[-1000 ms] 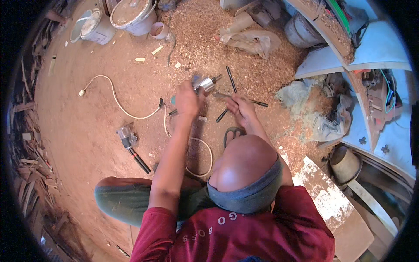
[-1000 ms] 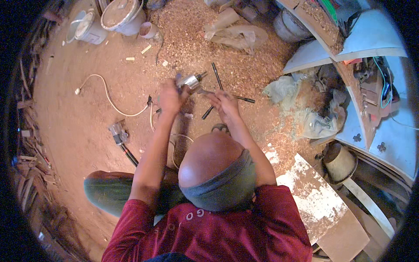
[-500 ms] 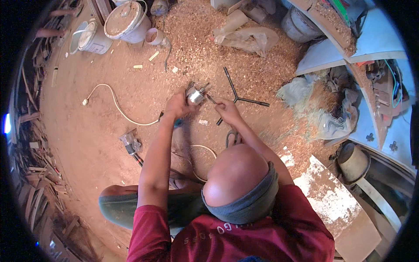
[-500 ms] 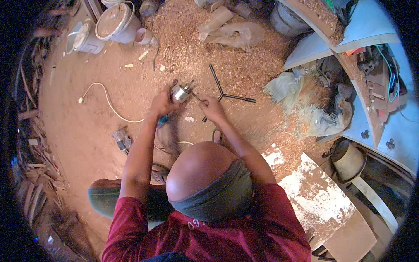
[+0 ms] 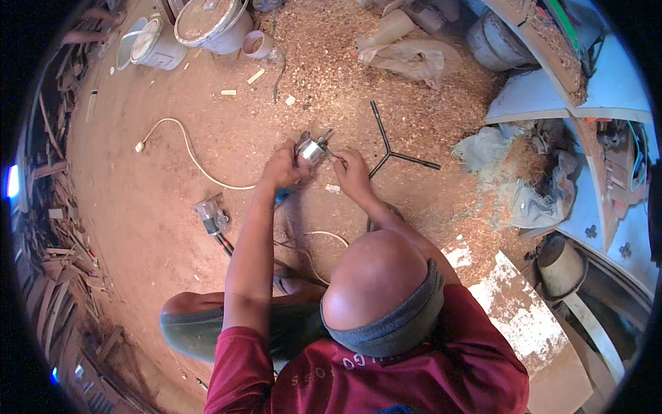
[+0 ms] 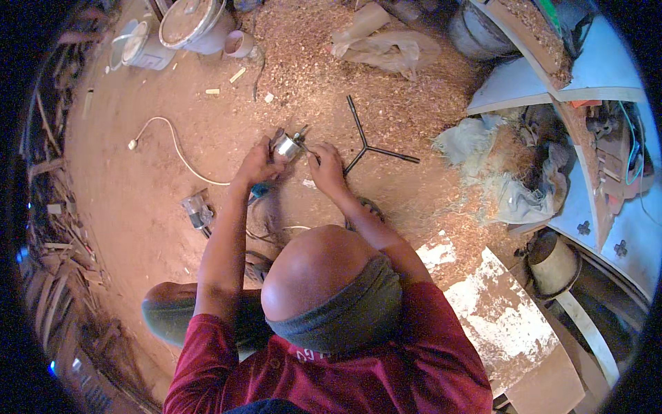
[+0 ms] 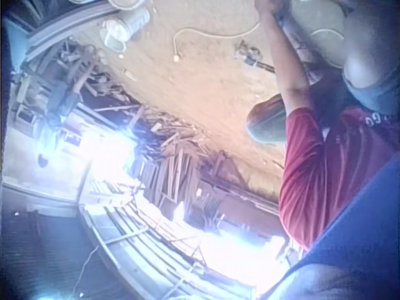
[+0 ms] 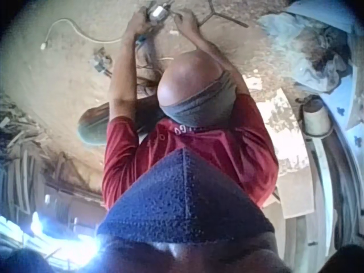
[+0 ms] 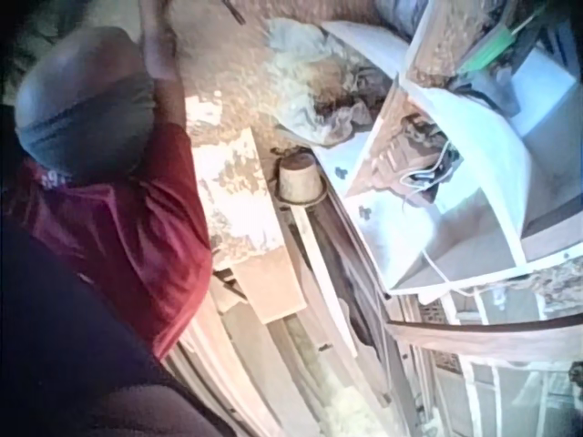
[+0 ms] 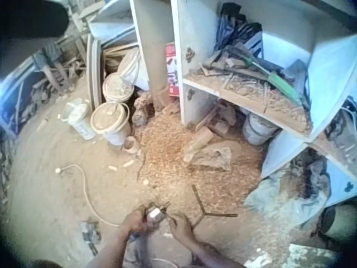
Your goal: The person picks up a wood router and uses pliers and a wrench to loosen components, eventually removing the motor from the base.
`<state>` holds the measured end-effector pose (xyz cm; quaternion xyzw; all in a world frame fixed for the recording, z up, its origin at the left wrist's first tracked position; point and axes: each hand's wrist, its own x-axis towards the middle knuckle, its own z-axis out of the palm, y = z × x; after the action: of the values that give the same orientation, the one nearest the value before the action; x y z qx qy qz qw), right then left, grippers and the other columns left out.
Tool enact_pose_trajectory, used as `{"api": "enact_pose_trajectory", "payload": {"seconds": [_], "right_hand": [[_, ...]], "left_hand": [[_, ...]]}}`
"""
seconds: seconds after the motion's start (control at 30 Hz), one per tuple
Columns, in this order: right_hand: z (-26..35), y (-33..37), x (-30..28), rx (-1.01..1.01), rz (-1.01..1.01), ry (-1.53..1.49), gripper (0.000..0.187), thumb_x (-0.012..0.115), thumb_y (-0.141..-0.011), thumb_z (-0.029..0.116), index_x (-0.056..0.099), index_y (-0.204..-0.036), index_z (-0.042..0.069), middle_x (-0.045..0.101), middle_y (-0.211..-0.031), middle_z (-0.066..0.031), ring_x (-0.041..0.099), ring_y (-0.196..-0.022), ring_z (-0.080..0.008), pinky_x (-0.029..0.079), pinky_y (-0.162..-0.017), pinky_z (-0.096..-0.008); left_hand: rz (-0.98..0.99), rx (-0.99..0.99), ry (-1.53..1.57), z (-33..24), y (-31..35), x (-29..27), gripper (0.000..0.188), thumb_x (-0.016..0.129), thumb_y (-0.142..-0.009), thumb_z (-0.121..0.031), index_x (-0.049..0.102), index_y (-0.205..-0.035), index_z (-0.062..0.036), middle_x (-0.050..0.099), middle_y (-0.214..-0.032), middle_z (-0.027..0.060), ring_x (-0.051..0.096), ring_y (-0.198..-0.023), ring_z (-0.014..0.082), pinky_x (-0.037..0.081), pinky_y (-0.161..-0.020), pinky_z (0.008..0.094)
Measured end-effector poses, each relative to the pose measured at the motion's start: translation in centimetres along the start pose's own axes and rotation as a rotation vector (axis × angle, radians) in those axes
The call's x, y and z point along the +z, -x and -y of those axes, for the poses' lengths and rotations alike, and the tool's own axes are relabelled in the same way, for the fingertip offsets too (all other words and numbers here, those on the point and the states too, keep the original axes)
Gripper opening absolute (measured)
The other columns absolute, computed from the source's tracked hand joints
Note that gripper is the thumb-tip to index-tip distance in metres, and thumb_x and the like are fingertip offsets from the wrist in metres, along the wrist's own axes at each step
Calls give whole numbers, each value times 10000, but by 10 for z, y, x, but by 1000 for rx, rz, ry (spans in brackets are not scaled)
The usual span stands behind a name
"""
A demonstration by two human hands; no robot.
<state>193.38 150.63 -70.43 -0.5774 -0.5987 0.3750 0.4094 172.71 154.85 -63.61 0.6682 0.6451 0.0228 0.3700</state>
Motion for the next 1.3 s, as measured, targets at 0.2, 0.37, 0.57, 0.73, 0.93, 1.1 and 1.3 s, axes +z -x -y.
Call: {"api": "enact_pose_trajectory", "payload": {"seconds": [0.2,0.37,0.57,0.73,0.93,1.1,1.3], "right_hand": [[4,-1,3,53,-4,3,152,654,-865,84,692,-987,2,654,-957,-194,625,-915,-369,495,-821,-440],[2,-1,8,59,-27,42,182,682,-859,81,699,-1031,21,651,-944,-164,634,-878,-330,501,-792,-399],[21,-9,-6,-12,123,288,237,696,-830,125,702,-1062,72,649,-994,-163,581,-989,-369,442,-918,-461],[33,-19,-22,-7,-26,95,273,686,-876,150,677,-1131,55,664,-953,-151,629,-924,-330,500,-829,-426],[44,-22,-40,325,131,-542,340,631,-967,174,615,-1271,22,694,-936,-86,651,-778,-148,526,-626,-289],[59,-25,-53,413,109,-655,355,612,-984,151,595,-1312,17,686,-879,-56,624,-727,-93,513,-583,-240],[70,-35,-84,391,125,-667,297,663,-964,180,670,-1215,20,671,-817,-26,595,-646,-76,492,-553,-232]], "left_hand": [[4,-10,3,2,0,-1,554,797,-714,-275,511,-1103,-5,662,-991,265,652,-933,411,515,-815,461],[40,-24,16,1,-1,-2,597,814,-692,-286,513,-1126,-8,662,-1020,264,650,-980,410,513,-850,459],[18,-54,-41,3,7,0,662,836,-677,-353,521,-1152,-17,652,-1102,258,636,-1051,415,505,-902,462],[-278,114,-37,-30,17,-5,486,692,-816,-313,521,-1155,-11,631,-1092,261,613,-1043,442,483,-914,488],[-362,131,187,-85,11,6,256,547,-890,-153,580,-1082,13,595,-1033,284,585,-1017,452,447,-907,513],[-268,284,506,-98,10,14,227,574,-932,-98,639,-1120,10,664,-1001,177,644,-912,317,496,-847,389],[34,40,1139,-117,13,-9,269,685,-924,-83,678,-1184,-13,720,-989,63,661,-870,126,529,-751,267]]}}
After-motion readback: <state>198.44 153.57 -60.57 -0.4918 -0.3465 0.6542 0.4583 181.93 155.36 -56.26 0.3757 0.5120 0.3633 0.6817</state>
